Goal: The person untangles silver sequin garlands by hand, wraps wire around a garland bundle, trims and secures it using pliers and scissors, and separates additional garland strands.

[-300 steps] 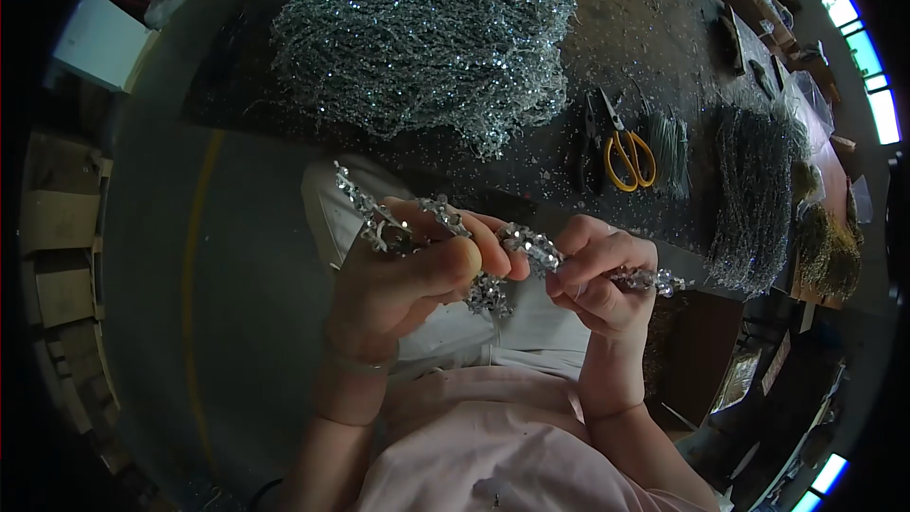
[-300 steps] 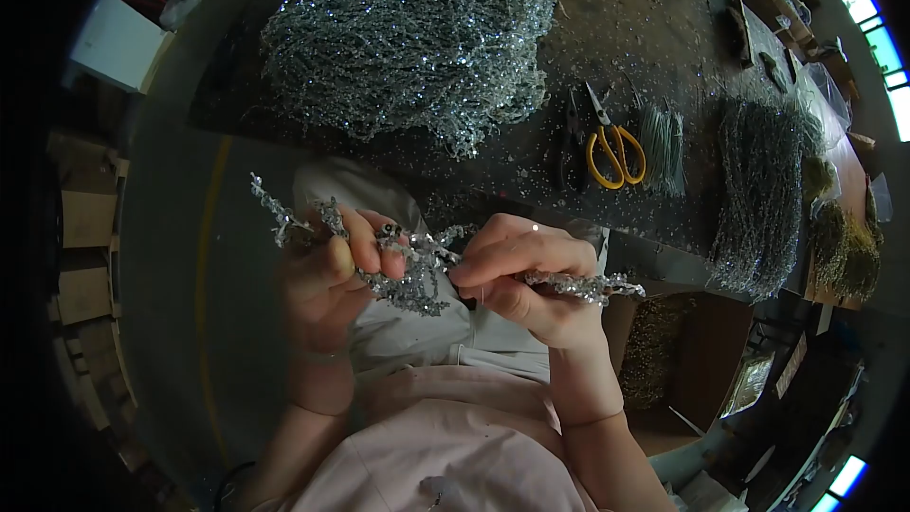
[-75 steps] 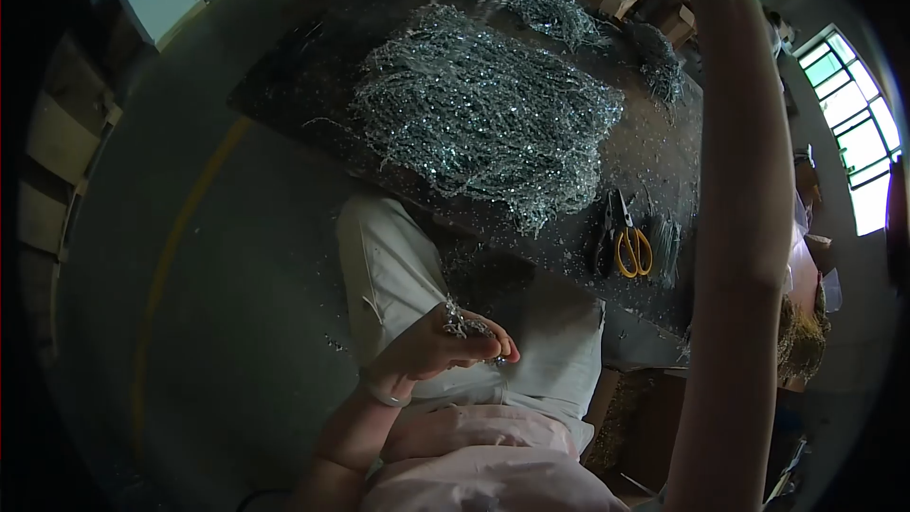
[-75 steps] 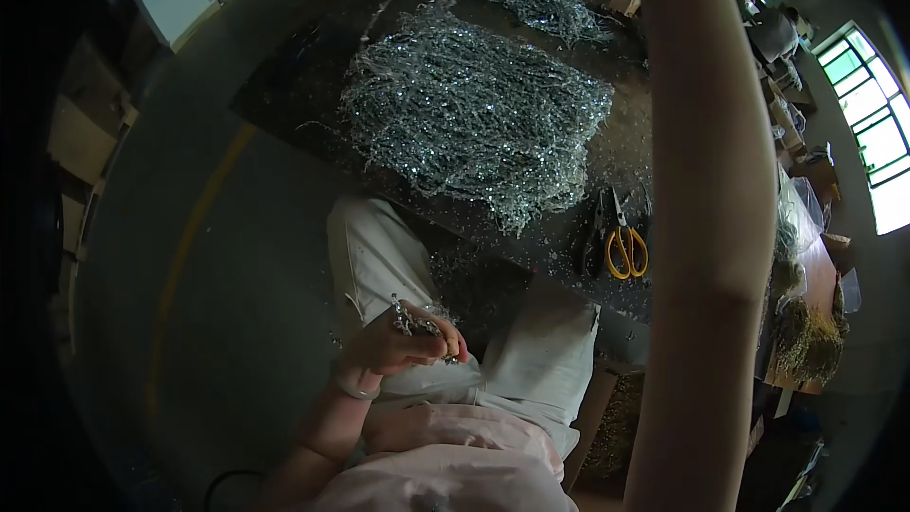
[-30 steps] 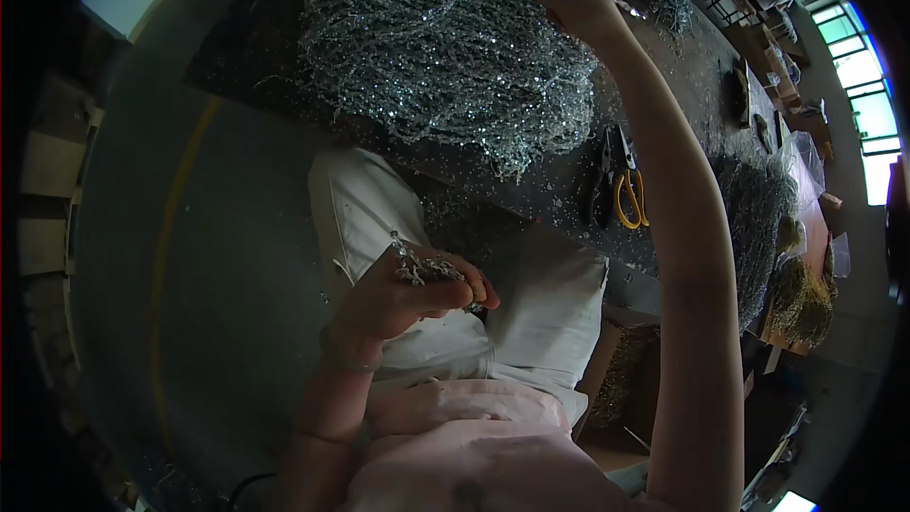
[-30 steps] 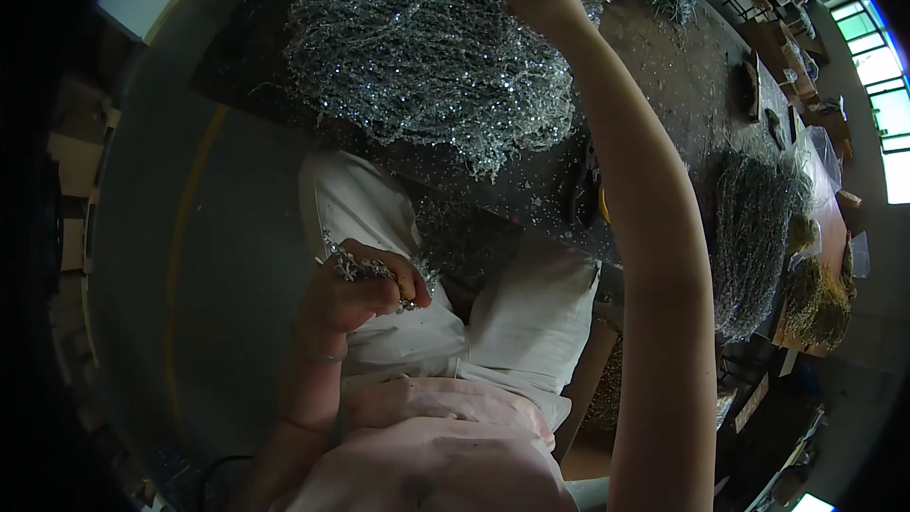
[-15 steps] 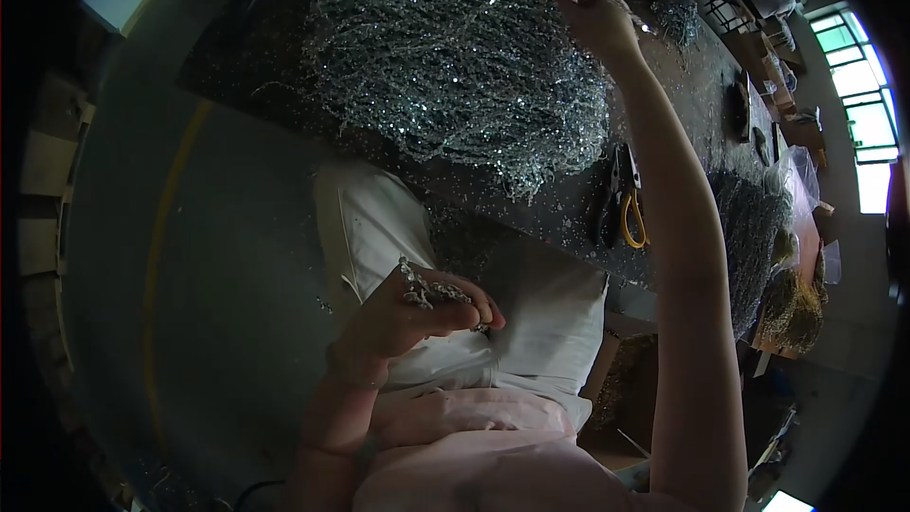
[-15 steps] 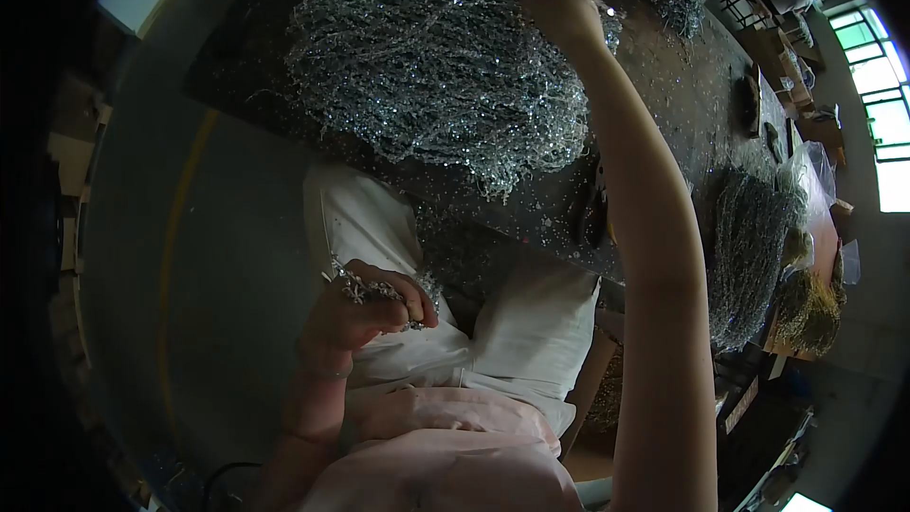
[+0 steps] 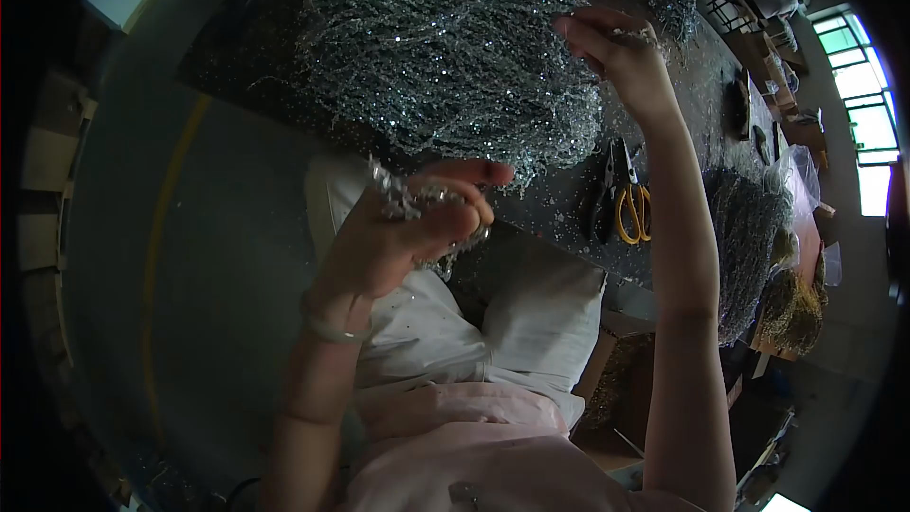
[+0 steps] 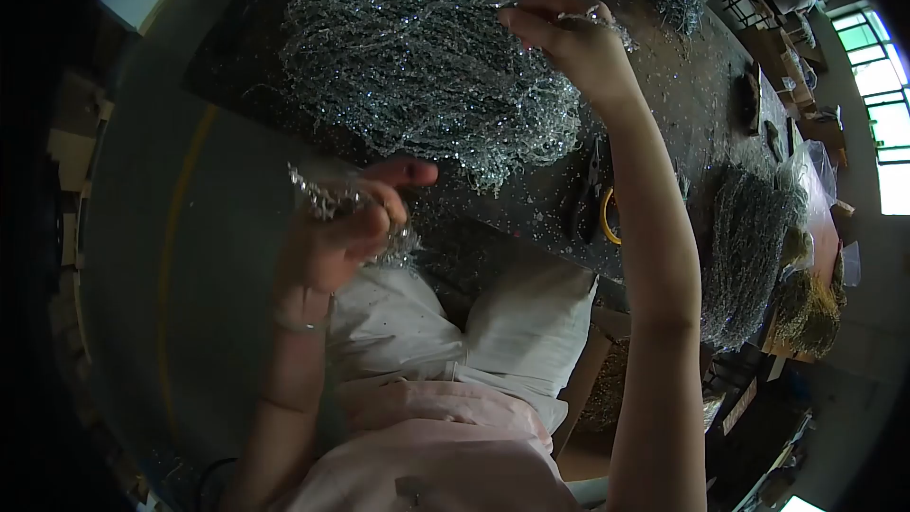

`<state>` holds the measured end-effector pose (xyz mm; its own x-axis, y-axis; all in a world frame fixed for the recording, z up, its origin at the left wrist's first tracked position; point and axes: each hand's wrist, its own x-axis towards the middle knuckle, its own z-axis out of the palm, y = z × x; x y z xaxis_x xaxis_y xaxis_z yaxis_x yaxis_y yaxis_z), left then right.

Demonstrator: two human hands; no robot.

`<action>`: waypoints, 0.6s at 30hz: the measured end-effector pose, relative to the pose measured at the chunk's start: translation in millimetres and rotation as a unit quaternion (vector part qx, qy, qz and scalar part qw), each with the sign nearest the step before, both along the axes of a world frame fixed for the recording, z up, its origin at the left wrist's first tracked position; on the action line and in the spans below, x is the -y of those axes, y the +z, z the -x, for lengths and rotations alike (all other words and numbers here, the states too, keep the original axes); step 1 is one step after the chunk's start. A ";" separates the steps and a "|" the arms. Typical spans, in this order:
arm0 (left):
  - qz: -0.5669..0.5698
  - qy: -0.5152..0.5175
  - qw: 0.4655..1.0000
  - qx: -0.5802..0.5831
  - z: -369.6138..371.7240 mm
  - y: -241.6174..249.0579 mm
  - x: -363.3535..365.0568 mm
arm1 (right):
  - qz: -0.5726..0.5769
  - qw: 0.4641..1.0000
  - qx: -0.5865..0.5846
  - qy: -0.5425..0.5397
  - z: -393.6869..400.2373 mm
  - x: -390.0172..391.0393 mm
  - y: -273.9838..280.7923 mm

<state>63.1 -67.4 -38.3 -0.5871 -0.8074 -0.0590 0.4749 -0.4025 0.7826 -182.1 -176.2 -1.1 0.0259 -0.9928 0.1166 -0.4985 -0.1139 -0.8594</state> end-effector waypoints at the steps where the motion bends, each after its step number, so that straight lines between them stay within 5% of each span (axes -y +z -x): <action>1: -0.016 0.009 1.000 -0.020 6.0 2.8 8.5 | 0.026 1.000 -0.014 -0.005 -6.4 -8.3 2.2; 8: -0.040 0.068 0.995 -0.060 40.3 2.6 68.5 | 0.229 0.956 -0.071 0.168 -17.0 -30.0 -14.7; 15: -0.045 0.035 0.997 -0.058 41.9 -1.9 80.6 | 0.218 0.953 -0.098 0.186 -12.8 -36.8 -31.4; 18: 0.000 0.052 0.998 -0.022 33.3 -3.2 84.2 | 0.110 0.983 -0.051 0.138 -5.4 -34.6 -35.5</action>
